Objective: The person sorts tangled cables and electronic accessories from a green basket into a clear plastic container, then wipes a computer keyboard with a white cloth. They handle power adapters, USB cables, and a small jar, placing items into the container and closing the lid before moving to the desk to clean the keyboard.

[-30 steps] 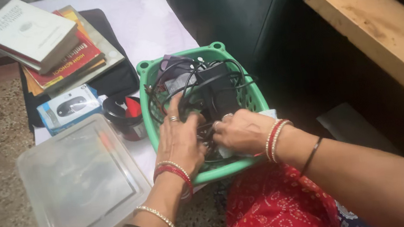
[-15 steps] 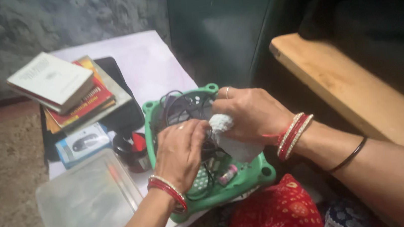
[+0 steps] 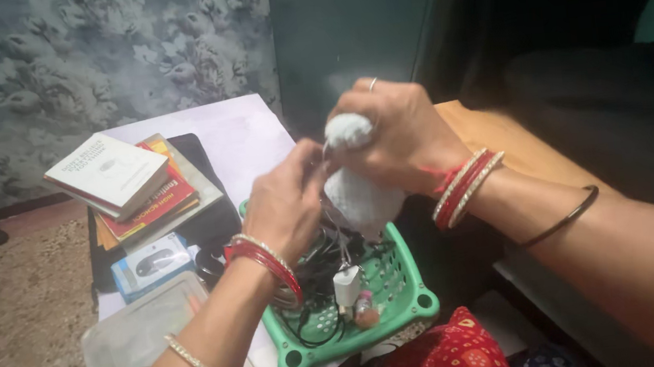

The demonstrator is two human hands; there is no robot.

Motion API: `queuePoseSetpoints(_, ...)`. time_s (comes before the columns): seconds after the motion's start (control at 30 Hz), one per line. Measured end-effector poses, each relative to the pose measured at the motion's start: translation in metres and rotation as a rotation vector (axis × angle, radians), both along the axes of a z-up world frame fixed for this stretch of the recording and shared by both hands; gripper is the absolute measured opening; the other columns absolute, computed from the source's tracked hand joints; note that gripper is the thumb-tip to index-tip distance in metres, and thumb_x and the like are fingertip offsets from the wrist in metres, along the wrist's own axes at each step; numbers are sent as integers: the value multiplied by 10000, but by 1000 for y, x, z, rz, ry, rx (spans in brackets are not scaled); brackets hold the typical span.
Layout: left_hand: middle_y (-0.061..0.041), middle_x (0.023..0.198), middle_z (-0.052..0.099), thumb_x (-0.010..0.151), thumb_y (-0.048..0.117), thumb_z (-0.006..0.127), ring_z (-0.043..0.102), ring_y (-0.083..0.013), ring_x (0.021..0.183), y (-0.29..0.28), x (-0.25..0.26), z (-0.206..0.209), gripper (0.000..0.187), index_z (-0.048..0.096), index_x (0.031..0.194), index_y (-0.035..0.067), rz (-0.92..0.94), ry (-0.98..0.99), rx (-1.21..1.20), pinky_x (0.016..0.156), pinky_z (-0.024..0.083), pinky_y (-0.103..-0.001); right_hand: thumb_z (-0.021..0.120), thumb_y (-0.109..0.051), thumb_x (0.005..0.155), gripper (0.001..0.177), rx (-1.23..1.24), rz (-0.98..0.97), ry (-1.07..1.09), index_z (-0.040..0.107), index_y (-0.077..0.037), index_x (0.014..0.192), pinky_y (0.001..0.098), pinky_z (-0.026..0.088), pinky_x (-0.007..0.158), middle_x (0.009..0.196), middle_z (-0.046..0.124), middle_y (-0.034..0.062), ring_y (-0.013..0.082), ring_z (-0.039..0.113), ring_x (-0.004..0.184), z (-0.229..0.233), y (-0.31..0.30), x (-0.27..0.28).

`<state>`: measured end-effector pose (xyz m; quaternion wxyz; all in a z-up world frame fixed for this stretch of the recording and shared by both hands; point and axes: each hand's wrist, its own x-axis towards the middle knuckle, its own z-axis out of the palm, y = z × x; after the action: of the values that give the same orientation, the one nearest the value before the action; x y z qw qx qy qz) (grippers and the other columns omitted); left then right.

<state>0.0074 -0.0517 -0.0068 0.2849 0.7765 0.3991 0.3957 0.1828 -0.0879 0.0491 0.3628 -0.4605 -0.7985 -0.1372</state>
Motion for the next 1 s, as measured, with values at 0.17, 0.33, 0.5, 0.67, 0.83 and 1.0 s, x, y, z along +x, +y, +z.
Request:
queuePoseSetpoints(0.17, -162, 856, 746, 993, 255, 566, 749, -347, 781, -2, 4, 5, 210, 658, 1107, 104, -19, -112, 93, 705, 541, -446, 778, -190, 812, 159, -13, -58, 88, 738, -88, 928, 353, 575, 675, 858, 718, 82, 240, 728, 762, 5, -4, 2)
queuePoseSetpoints(0.33, -131, 877, 785, 962, 280, 566, 743, -334, 849, 2, 10, -5, 226, 729, 1058, 157, 120, -27, -28, 759, 543, -454, 747, -176, 774, 276, -346, -196, 166, 724, -130, 1045, 394, 586, 700, 890, 746, 122, 281, 757, 828, -6, -8, -1)
queuePoseSetpoints(0.5, -173, 903, 745, 932, 297, 642, 716, -371, 878, 2, 9, -28, 224, 776, 1025, 144, 144, 171, -66, 788, 531, -471, 731, -158, 763, 361, -578, -394, 36, 712, -142, 1123, 462, 559, 802, 962, 764, 184, 366, 729, 932, -28, -22, -13)
queuePoseSetpoints(0.67, -122, 932, 793, 922, 257, 629, 791, -280, 892, 14, 13, -51, 221, 748, 1041, 114, 178, -8, -225, 817, 581, -411, 701, -232, 816, 269, -837, -556, -109, 781, -111, 1043, 452, 573, 886, 968, 760, 218, 372, 745, 956, -49, -28, -24)
queuePoseSetpoints(0.83, -183, 1003, 753, 873, 222, 714, 723, -342, 971, 22, 15, -62, 219, 746, 1034, 77, 250, 52, -131, 848, 548, -449, 740, -225, 720, 326, -923, -461, 42, 784, -169, 1039, 443, 570, 867, 963, 752, 174, 361, 731, 949, -70, -33, -31)
queuePoseSetpoints(1.0, -161, 1062, 721, 777, 231, 790, 688, -385, 990, 3, 15, -86, 403, 626, 1105, 63, 283, 167, -118, 837, 531, -499, 715, -265, 802, 258, -1017, -576, 29, 804, -120, 996, 464, 569, 870, 958, 753, 199, 382, 732, 961, -104, -28, -30)
